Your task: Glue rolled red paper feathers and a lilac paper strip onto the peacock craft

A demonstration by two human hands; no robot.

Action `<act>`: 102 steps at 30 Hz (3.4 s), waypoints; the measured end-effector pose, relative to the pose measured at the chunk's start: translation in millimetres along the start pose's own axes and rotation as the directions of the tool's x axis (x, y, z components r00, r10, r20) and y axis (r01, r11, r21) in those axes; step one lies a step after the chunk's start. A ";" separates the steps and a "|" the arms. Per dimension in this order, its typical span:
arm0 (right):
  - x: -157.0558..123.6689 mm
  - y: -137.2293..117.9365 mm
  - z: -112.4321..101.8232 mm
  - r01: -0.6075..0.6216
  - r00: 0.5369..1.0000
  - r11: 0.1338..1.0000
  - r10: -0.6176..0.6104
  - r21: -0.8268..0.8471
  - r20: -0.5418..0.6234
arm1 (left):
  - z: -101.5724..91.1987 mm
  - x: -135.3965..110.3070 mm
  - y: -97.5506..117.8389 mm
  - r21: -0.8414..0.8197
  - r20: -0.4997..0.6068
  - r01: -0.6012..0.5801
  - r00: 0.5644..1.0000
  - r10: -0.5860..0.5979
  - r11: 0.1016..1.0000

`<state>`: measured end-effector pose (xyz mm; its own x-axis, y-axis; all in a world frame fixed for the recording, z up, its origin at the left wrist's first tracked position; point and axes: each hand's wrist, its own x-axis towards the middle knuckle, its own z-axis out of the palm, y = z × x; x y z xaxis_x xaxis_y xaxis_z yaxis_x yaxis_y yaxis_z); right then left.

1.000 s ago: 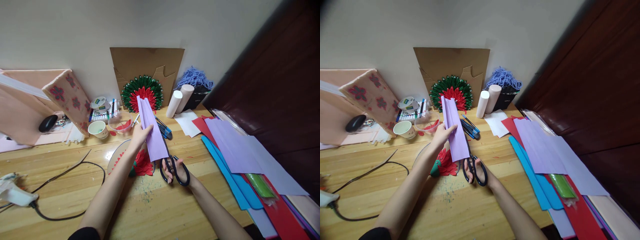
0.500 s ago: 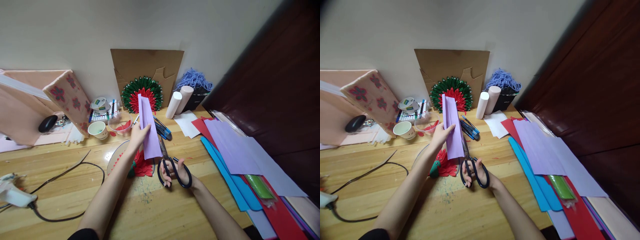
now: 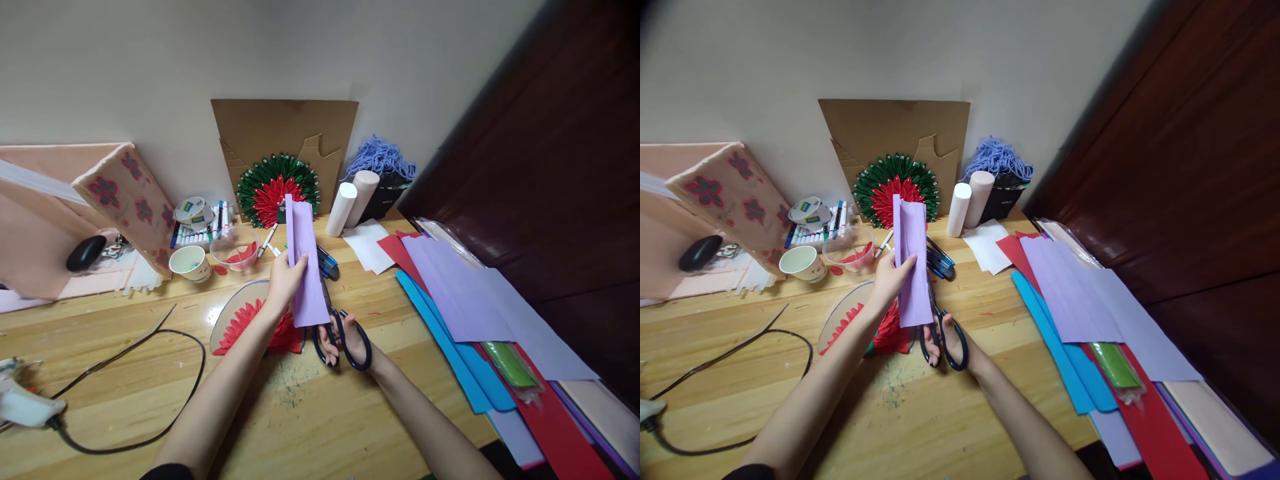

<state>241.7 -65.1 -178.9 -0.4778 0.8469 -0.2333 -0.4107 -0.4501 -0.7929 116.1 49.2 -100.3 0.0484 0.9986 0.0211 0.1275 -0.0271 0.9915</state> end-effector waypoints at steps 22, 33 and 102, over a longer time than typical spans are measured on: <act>3.5 7.9 4.8 0.056 0.940 0.964 -0.139 -0.259 -0.313 | 8.8 -11.7 0.6 0.130 0.038 -0.110 0.994 0.106 0.985; -9.5 -12.8 20.3 0.135 0.968 0.920 -0.203 -0.369 -0.150 | 8.5 -15.3 9.8 0.166 0.077 -0.149 0.987 0.138 0.975; -11.9 -24.1 11.5 0.269 0.863 0.763 -0.462 -0.588 -0.205 | 16.0 -29.7 18.6 0.059 0.194 -0.071 0.979 0.058 0.996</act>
<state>248.4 -67.6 -150.6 -0.0633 0.9968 0.0492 0.0146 0.0502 -0.9986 132.9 18.2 -84.5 0.2472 0.9675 0.0532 0.1816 -0.1002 0.9782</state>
